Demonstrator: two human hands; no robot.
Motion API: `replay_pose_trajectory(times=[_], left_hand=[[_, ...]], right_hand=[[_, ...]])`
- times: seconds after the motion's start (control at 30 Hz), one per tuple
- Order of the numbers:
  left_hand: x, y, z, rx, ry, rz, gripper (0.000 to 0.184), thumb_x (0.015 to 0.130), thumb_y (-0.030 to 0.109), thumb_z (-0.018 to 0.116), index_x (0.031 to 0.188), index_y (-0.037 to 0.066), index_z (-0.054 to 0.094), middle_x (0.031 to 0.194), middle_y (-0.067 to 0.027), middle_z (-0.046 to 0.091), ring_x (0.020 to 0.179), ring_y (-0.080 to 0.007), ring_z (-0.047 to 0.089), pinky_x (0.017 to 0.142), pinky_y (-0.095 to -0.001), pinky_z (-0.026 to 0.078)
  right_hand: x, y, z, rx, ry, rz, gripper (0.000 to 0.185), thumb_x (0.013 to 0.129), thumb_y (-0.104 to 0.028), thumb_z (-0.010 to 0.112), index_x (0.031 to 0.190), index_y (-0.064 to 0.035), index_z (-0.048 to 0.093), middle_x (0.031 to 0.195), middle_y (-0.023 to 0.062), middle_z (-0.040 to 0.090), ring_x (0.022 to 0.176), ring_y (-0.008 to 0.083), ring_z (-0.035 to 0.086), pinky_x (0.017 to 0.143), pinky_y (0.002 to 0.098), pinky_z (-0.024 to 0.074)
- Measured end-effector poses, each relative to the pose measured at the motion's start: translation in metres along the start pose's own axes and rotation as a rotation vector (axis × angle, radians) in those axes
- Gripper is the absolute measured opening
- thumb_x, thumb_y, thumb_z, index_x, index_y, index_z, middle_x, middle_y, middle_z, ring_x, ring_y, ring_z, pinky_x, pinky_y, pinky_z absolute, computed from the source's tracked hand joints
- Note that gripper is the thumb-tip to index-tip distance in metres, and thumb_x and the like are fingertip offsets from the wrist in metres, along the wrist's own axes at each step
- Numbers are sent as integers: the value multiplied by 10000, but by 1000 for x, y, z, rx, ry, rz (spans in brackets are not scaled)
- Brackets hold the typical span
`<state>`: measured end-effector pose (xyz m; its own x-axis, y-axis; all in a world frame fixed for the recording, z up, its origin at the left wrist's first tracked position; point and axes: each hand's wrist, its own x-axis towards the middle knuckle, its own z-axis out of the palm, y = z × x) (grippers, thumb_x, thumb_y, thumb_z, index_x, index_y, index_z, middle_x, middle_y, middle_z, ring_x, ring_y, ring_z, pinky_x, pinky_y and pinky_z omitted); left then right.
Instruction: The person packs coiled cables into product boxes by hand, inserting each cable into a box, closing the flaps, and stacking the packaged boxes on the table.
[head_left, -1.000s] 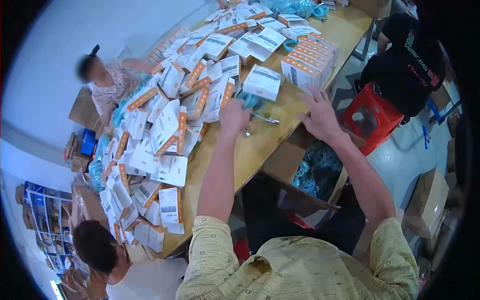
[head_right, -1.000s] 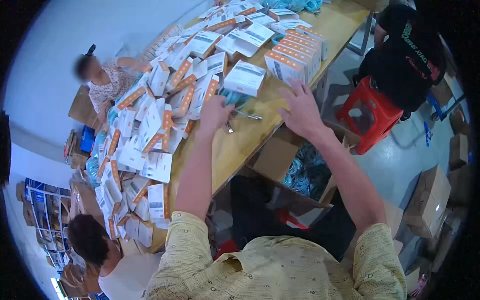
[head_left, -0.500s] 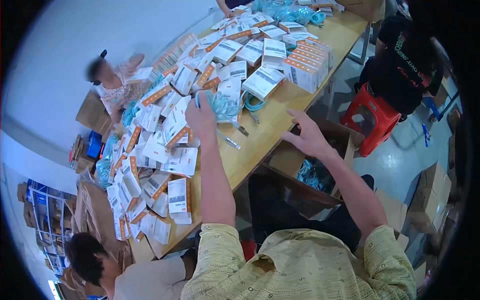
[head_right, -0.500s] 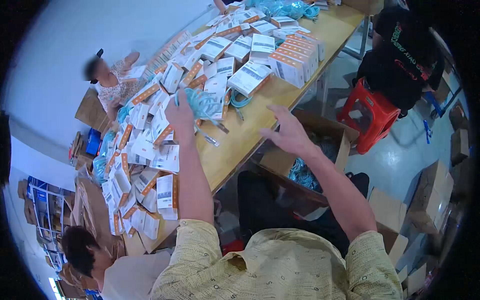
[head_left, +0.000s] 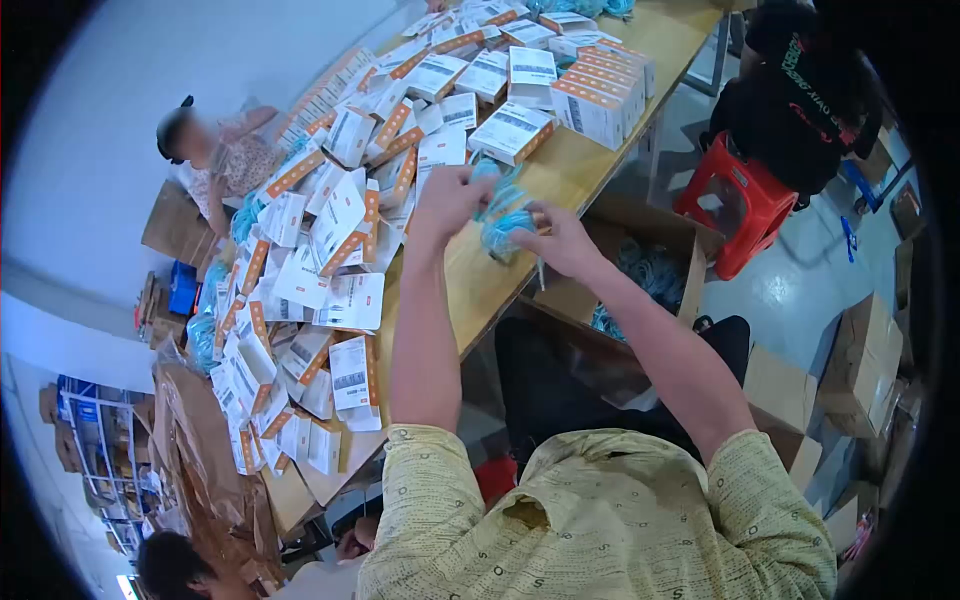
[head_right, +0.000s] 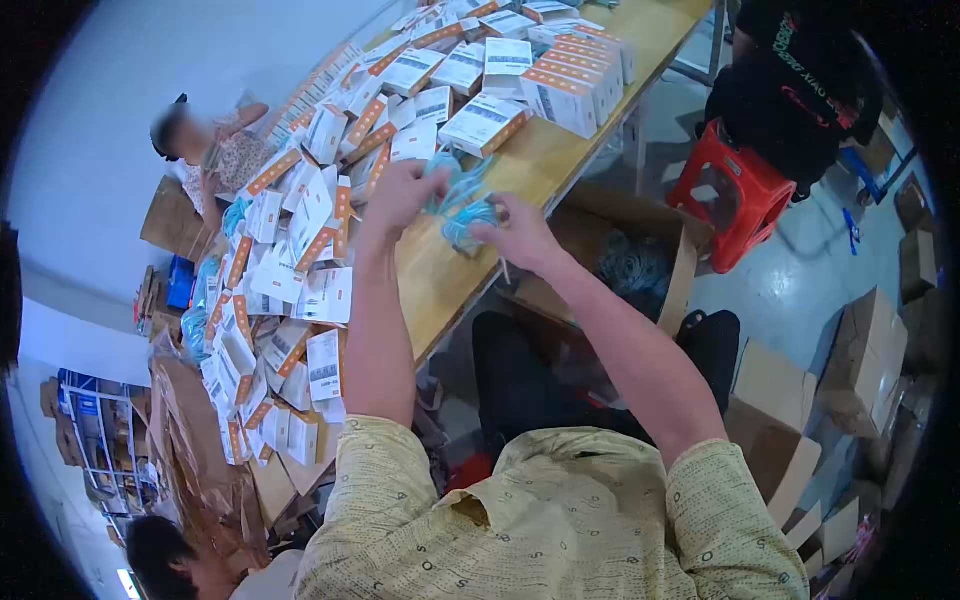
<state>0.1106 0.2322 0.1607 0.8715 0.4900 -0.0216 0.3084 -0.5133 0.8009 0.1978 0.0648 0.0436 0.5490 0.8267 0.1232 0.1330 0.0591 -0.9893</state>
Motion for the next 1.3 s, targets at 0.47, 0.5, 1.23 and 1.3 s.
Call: replay_pose_trajectory(times=[0.47, 0.5, 1.23, 1.3], left_hand=[[-41, 63, -50, 484, 656, -141, 621, 1002, 557, 415, 1011, -22, 639, 882, -199, 715, 813, -378, 673, 801, -454, 510], [-38, 65, -36, 497, 553, -181, 667, 1004, 599, 366, 1048, -17, 618, 910, -215, 716, 867, -422, 676, 834, -477, 504], [-78, 89, 161, -534, 190, 197, 307, 1003, 280, 603, 955, -9, 696, 858, -58, 664, 746, -92, 545, 689, -211, 456], [-80, 87, 177, -737, 408, 160, 255, 993, 231, 618, 951, -8, 697, 852, -52, 661, 730, -88, 533, 677, -198, 448]], right_hand=[[10, -80, 15, 92, 205, -41, 712, 883, -280, 737, 1412, 81, 425, 1161, 245, 634, 944, 297, 669, 817, 383, 554], [-7, -95, 14, -61, 182, -161, 750, 874, -261, 749, 1444, 68, 389, 1225, 249, 593, 1026, 308, 631, 881, 391, 526], [-109, -53, -100, 475, 390, 203, 430, 994, -230, 637, 1348, -28, 500, 1031, 73, 649, 766, 117, 612, 630, 227, 499], [-119, -48, -88, 568, 409, 238, 409, 1013, -255, 618, 1341, -39, 502, 1018, 59, 644, 743, 102, 598, 602, 220, 485]])
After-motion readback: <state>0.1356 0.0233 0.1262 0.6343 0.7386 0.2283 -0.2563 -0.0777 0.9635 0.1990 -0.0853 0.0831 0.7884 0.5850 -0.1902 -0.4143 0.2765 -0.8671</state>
